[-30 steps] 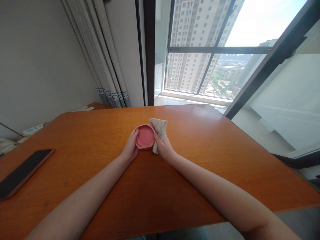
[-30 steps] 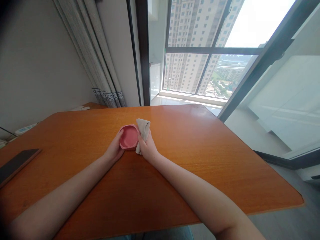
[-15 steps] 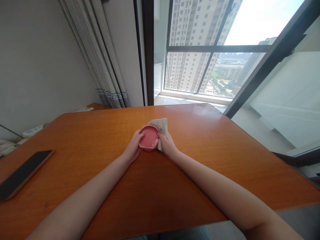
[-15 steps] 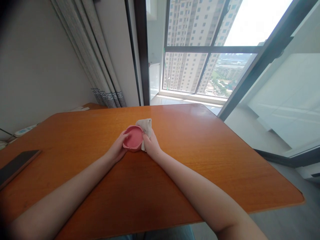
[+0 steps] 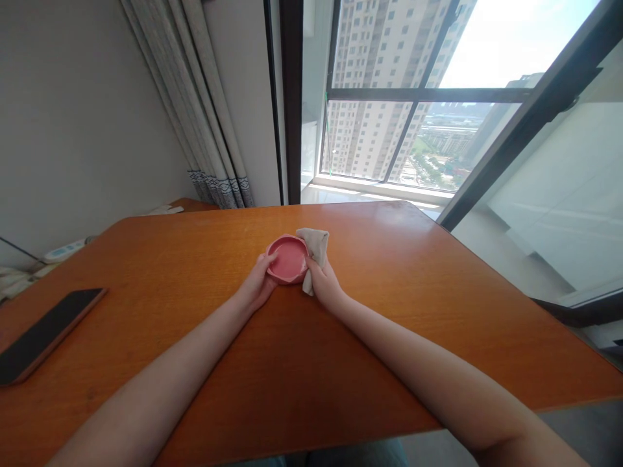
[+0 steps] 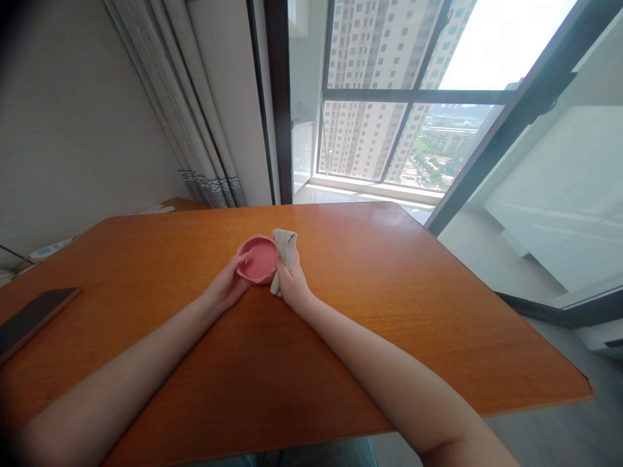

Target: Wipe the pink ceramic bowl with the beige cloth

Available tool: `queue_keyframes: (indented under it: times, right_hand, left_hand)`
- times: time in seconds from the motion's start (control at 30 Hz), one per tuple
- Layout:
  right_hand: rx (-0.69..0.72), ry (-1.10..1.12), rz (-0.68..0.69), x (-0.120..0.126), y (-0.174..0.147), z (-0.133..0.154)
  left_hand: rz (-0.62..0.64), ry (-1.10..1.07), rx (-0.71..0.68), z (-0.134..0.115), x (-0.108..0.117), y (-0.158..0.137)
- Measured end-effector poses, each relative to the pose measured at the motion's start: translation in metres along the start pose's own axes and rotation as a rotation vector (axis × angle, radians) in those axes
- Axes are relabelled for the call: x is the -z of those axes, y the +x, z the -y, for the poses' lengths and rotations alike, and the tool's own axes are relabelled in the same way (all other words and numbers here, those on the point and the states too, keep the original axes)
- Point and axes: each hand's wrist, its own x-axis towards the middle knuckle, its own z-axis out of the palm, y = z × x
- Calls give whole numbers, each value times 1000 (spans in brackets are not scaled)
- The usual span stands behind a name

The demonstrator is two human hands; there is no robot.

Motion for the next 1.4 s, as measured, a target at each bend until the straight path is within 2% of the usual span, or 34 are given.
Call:
queue_keyframes:
  times: [0.13,0.2,0.27,0.33,0.43,0.5,0.63,0.73,0.87,0.93,1.03,1.17,1.33,1.4]
  right_hand:
    - [-17,23,-1,3,5,-1]
    - [-147,108,-19,2,7,-4]
    - [-324,215,-30,0,9,-7]
    - [-407,282,5,-2,9,-10]
    - [-378,303,80,-5,5,-13]
    - [-364,310,82,-6,3,-14]
    - [-350,369,46,-7,3,-17]
    - [-320,395,-31,-5,6,-21]
    - [-326,352,-82,-2,9,-25]
    - [-348,359,-59,-3,8,-24]
    - [-400,392,26,-7,4,-18]
    - [-393,361,103,-11,-1,-10]
    - [-281,248,40,-7,-1,-5]
    - [-235,205,34,-5,1,-4]
  left_hand:
    - [-39,23,55,-1,-1,0]
    - [-125,-6,71,-2,-1,1]
    - [-194,-56,19,-3,0,2]
    - [-214,-92,-46,-3,0,2]
    - [-196,-101,-97,-2,1,2]
    - [-170,-100,-116,-1,0,2]
    - [-151,-53,-118,0,0,1]
    - [-122,40,-136,3,1,3]
    - [-213,107,-153,6,6,8]
    - [-262,79,-186,7,8,10]
    - [-262,-35,-252,4,6,10]
    - [-211,-139,-131,-1,3,8]
    - [-246,-88,-176,0,4,7]
    - [-275,-72,-151,1,6,7]
